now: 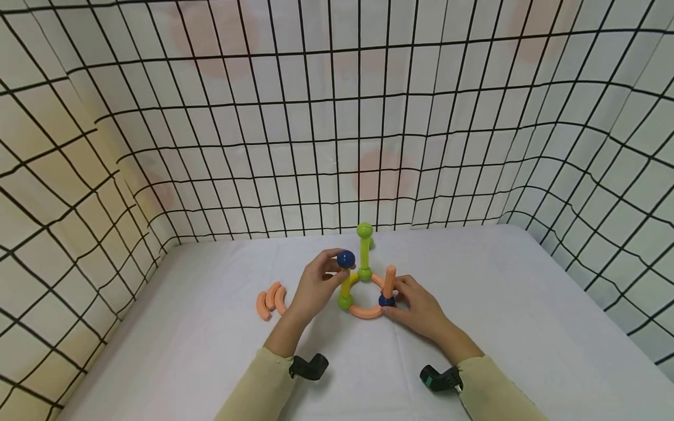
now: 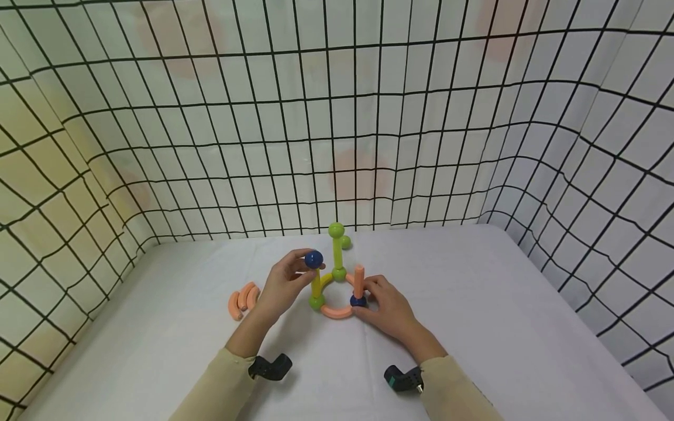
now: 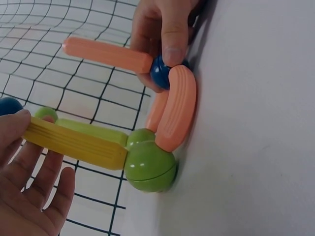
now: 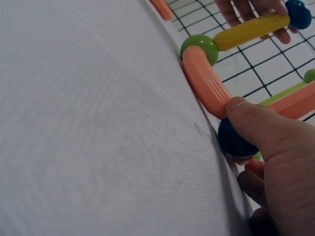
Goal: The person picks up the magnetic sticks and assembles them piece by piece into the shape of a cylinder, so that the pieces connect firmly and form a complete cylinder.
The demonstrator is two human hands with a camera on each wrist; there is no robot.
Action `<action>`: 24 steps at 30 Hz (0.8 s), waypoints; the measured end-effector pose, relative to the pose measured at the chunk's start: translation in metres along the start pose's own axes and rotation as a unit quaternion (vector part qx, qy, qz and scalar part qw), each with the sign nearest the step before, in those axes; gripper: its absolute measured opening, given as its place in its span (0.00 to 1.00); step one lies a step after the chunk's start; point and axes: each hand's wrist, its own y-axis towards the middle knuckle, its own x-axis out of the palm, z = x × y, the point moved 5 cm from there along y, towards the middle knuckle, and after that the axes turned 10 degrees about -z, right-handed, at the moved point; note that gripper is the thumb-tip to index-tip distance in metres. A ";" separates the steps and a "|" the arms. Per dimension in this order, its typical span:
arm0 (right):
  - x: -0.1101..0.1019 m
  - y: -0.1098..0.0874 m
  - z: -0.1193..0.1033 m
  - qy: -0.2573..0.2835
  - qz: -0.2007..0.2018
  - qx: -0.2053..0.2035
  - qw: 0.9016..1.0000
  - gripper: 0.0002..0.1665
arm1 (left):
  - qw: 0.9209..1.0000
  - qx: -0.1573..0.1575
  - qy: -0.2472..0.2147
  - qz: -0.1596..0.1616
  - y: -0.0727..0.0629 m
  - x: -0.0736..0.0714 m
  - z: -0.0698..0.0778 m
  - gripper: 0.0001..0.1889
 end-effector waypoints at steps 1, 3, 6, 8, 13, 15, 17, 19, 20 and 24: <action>0.000 0.000 0.001 -0.001 0.000 0.001 1.000 0.34 | 1.000 -0.002 0.002 0.000 0.000 0.000 0.000 0.21; 0.000 0.000 0.001 0.002 -0.001 0.004 1.000 0.35 | 1.000 -0.004 0.006 -0.001 0.000 0.000 -0.002 0.22; 0.000 0.000 0.001 0.004 -0.002 0.005 1.000 0.35 | 1.000 -0.006 0.011 -0.004 0.001 0.001 -0.004 0.22; 0.000 -0.001 0.000 0.006 -0.003 0.006 1.000 0.35 | 1.000 -0.006 0.014 -0.005 0.001 0.000 -0.006 0.22; -0.001 -0.001 0.000 0.005 -0.001 0.007 1.000 0.35 | 1.000 -0.014 0.018 -0.007 0.002 0.000 -0.009 0.23; -0.001 -0.001 0.000 0.004 -0.001 0.008 1.000 0.35 | 1.000 -0.019 0.019 -0.011 0.002 -0.001 -0.010 0.24; -0.001 -0.001 0.000 0.004 -0.002 0.010 1.000 0.35 | 0.999 -0.024 0.020 -0.016 0.002 -0.002 -0.011 0.25; -0.001 -0.001 0.000 0.006 -0.004 0.013 1.000 0.35 | 0.999 -0.029 0.024 -0.020 0.002 -0.003 -0.011 0.27; -0.001 -0.001 0.000 0.006 -0.005 0.015 1.000 0.35 | 0.999 -0.032 0.027 -0.023 0.002 -0.004 -0.012 0.28; -0.001 -0.001 0.000 0.009 -0.011 0.021 1.000 0.34 | 0.998 -0.041 0.039 -0.030 0.000 -0.011 -0.012 0.29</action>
